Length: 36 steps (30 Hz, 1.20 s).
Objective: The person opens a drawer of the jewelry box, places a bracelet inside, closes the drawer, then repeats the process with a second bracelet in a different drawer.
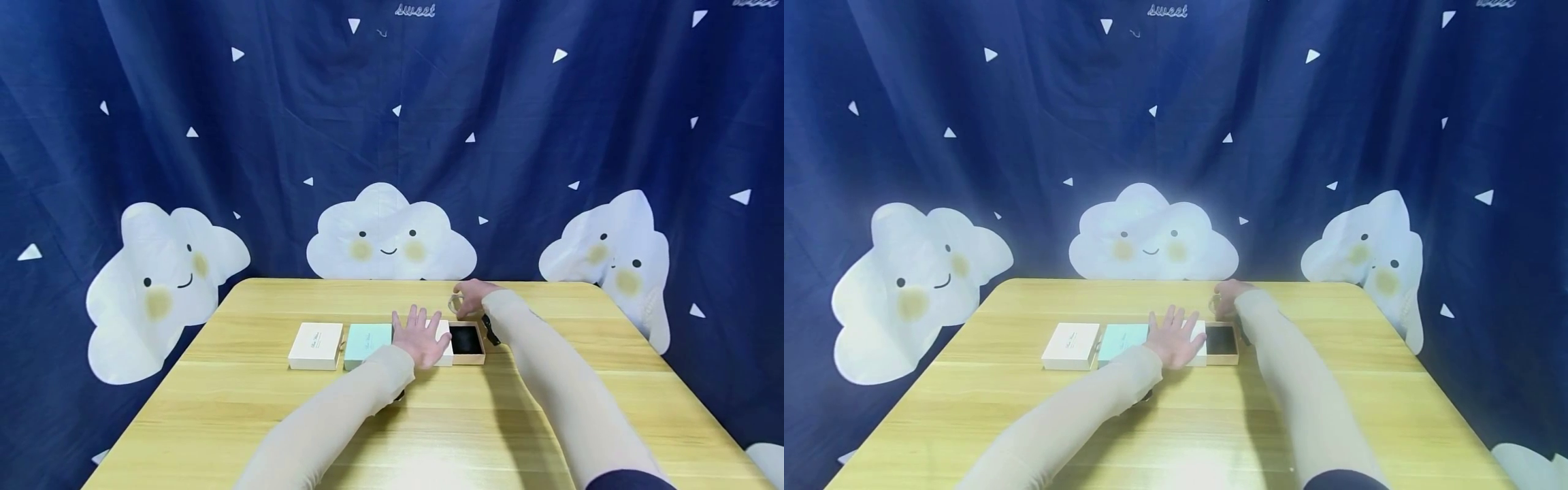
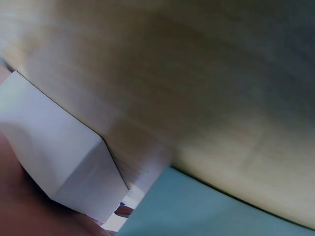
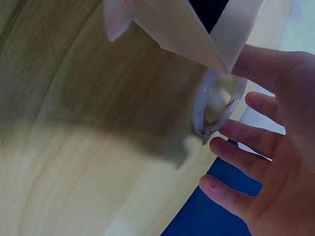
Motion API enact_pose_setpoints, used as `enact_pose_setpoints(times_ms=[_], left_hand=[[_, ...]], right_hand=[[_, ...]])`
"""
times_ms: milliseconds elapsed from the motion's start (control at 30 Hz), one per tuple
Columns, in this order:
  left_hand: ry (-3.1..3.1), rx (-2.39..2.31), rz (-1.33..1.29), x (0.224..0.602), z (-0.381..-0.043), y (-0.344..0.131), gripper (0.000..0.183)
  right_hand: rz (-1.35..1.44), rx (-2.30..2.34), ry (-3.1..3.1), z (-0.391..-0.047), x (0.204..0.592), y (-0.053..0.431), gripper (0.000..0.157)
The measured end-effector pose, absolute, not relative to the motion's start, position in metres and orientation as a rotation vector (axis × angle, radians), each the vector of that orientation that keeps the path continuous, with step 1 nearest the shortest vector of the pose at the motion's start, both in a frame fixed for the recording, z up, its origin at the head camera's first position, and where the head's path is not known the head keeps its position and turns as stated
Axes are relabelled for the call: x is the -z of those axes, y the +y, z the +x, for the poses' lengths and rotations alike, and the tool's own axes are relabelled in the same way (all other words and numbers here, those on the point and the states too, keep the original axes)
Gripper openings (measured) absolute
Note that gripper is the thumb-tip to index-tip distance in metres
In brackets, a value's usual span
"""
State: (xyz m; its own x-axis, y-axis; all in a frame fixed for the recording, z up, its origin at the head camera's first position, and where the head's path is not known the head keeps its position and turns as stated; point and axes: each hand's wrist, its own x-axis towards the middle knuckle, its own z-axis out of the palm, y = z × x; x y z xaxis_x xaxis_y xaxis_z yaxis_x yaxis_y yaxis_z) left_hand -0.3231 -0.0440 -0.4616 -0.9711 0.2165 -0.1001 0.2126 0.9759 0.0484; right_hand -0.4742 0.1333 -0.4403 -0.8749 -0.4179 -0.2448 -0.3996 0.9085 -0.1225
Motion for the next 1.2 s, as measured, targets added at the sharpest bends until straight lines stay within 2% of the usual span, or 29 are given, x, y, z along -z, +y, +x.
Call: enact_pose_setpoints(times_ms=[433, 1200], left_hand=[[3.013, -0.053, 0.314, 0.46, -0.321, -0.043, 0.067], [3.001, -0.051, 0.313, 0.468, -0.329, -0.043, 0.069]], right_hand=[[-0.585, 0.082, 2.811, -0.458, 0.429, 0.127, 0.083], [-0.731, 0.041, 2.853, -0.441, 0.411, 0.137, 0.07]])
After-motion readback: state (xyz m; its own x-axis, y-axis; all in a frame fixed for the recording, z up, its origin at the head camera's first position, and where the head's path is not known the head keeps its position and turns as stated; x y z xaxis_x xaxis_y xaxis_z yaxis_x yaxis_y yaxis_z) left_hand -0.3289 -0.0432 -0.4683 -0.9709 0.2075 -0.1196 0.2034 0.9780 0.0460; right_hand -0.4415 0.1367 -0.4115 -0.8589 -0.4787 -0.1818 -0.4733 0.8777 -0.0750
